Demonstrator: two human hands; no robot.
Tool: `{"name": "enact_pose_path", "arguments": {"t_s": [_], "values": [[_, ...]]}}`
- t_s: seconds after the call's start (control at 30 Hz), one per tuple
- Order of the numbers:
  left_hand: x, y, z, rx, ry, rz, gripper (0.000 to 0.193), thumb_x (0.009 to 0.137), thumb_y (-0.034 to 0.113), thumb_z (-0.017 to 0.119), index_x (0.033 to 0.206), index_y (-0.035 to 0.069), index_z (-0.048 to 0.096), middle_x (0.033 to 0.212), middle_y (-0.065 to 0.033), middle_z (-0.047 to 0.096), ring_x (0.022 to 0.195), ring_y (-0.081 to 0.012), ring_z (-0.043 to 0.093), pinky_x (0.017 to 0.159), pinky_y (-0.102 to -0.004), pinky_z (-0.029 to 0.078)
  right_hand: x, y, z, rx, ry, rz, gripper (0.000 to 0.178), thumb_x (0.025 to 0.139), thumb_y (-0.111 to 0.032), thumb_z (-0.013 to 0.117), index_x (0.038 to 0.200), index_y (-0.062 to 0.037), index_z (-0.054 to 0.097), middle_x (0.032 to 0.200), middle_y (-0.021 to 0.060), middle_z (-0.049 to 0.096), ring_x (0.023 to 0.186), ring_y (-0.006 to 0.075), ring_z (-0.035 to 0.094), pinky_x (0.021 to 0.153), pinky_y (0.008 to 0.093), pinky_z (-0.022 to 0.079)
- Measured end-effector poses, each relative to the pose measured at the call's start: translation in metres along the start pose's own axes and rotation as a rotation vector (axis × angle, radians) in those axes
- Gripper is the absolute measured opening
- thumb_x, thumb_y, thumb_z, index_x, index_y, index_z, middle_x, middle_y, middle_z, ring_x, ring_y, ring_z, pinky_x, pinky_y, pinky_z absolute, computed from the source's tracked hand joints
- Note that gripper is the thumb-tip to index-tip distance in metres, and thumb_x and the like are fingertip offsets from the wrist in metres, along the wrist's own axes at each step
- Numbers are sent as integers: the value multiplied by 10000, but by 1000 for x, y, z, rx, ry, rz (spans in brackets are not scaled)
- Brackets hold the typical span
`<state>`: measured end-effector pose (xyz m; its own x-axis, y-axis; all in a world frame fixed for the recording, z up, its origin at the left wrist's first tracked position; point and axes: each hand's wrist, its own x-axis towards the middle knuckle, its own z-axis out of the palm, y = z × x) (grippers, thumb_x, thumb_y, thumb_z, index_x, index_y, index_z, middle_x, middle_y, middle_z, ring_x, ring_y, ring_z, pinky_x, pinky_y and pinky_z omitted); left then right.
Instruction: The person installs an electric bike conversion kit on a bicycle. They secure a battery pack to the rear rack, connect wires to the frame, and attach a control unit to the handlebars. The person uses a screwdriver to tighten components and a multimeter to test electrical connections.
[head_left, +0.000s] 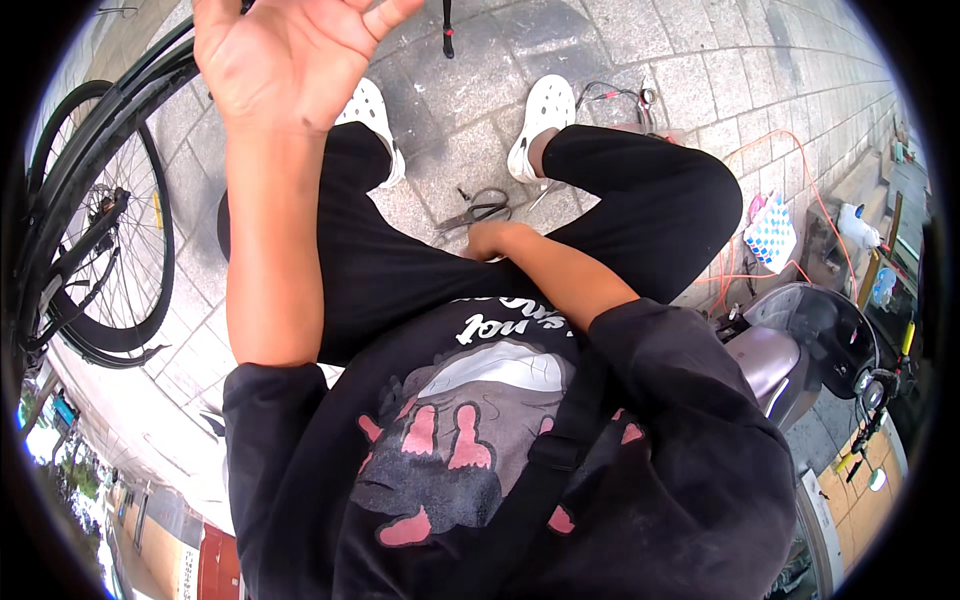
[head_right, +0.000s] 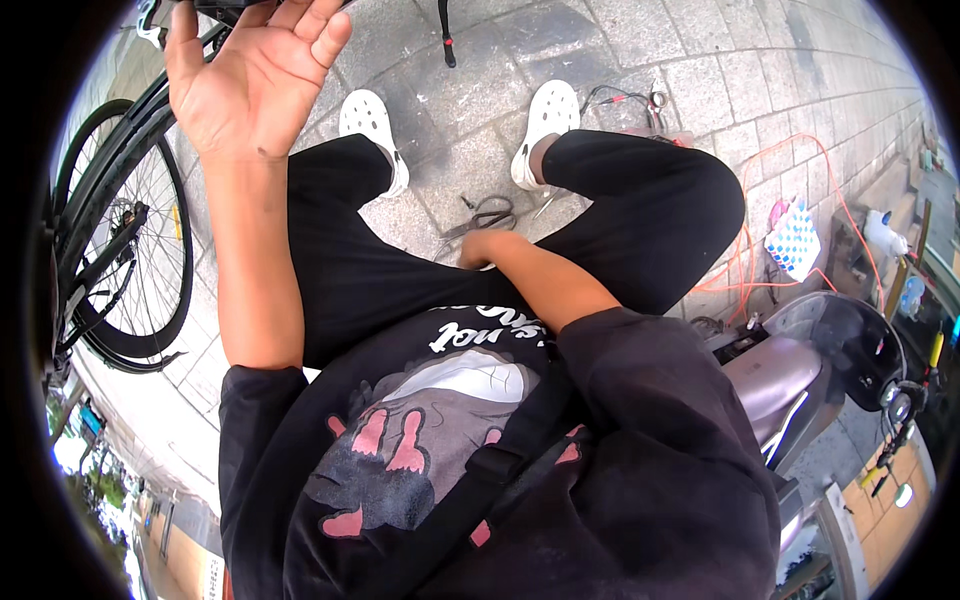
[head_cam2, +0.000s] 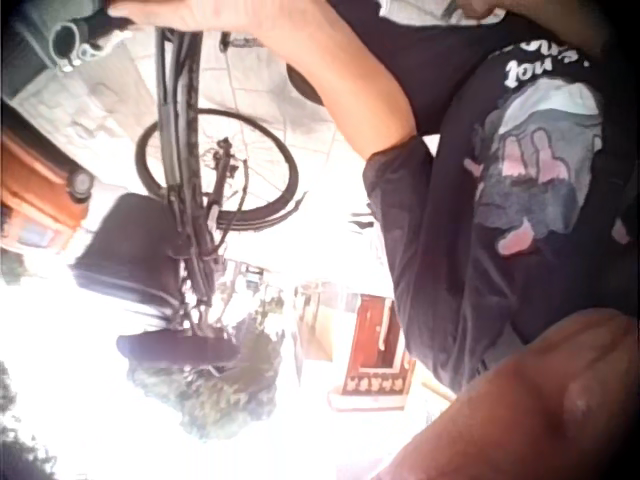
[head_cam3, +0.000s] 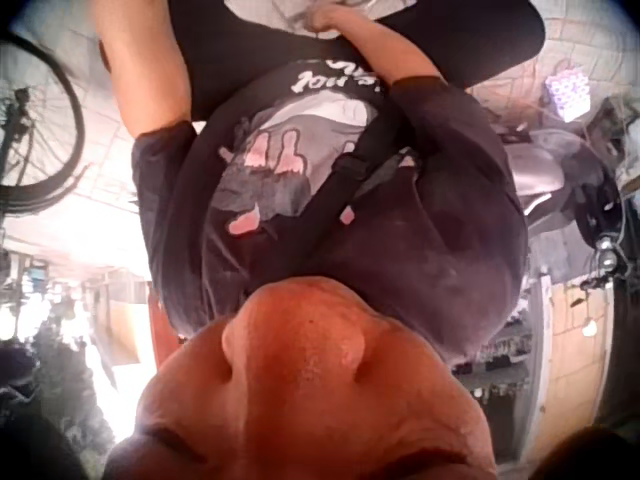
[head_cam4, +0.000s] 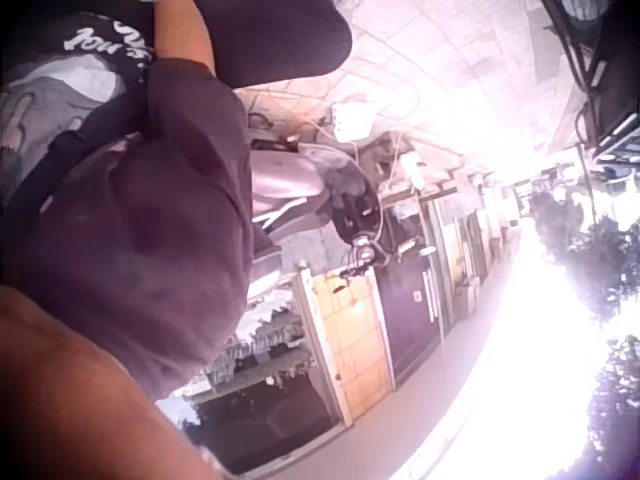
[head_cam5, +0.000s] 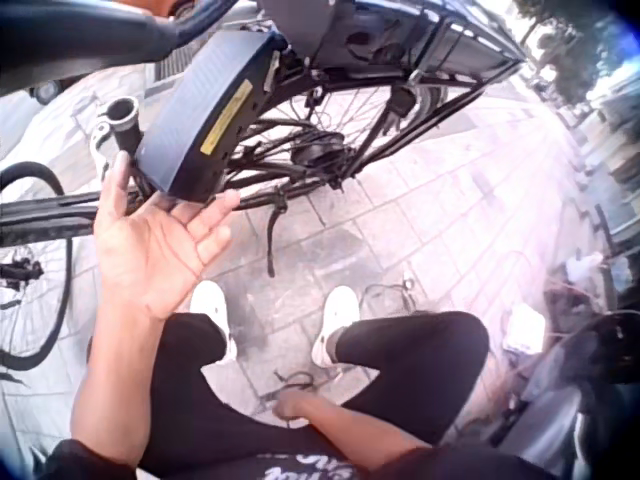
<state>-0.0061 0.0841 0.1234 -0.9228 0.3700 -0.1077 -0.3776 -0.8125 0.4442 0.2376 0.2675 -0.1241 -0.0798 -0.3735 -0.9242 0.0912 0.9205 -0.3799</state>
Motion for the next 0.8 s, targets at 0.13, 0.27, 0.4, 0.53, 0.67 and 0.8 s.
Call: {"name": "enact_pose_path", "arguments": {"t_s": [0.13,0.27,0.4,0.53,0.67,0.8], "values": [[-16,-11,20,88,-40,-73,588,1138,482,434,1436,-5,571,1292,-238,701,1133,-383,727,867,-495,640,91,33,57,262,-719,194,502,910,-448,745,1236,-71,806,1298,132,785,1083,307,763,976,546,561],[-11,-31,39,385,39,-217,572,1109,405,573,1485,-24,538,1277,-241,713,1019,-321,762,758,-404,648,138,24,52,35,-494,67,477,909,-404,736,1232,-59,801,1272,148,787,1093,315,760,987,538,565],[16,-23,44,783,-477,-435,435,1025,217,781,1386,19,641,1208,-119,745,945,-118,728,746,-268,581,78,0,-5,-80,-250,113,442,928,-367,712,1220,-47,802,1262,171,782,1111,339,756,988,529,571],[27,-41,66,966,-544,-486,426,974,242,843,1306,27,684,1118,-74,752,916,-134,729,761,-297,586,37,-18,-38,-123,15,79,409,947,-330,688,1207,-35,802,1252,194,777,1129,363,753,989,520,577],[-4,10,117,1146,-544,34,418,941,280,870,1218,-4,741,1033,-83,776,894,-152,732,715,-308,566,15,-44,-81,-157,349,-32,379,967,-292,664,1194,-23,803,1242,218,772,1147,387,749,990,511,583],[3,67,139,1391,118,547,388,970,191,851,1258,-33,719,1128,-106,766,992,-153,720,859,-279,570,-56,-72,-208,266,642,-438,382,993,-301,665,1151,31,770,1010,186,810,936,312,784,864,432,616]]}}
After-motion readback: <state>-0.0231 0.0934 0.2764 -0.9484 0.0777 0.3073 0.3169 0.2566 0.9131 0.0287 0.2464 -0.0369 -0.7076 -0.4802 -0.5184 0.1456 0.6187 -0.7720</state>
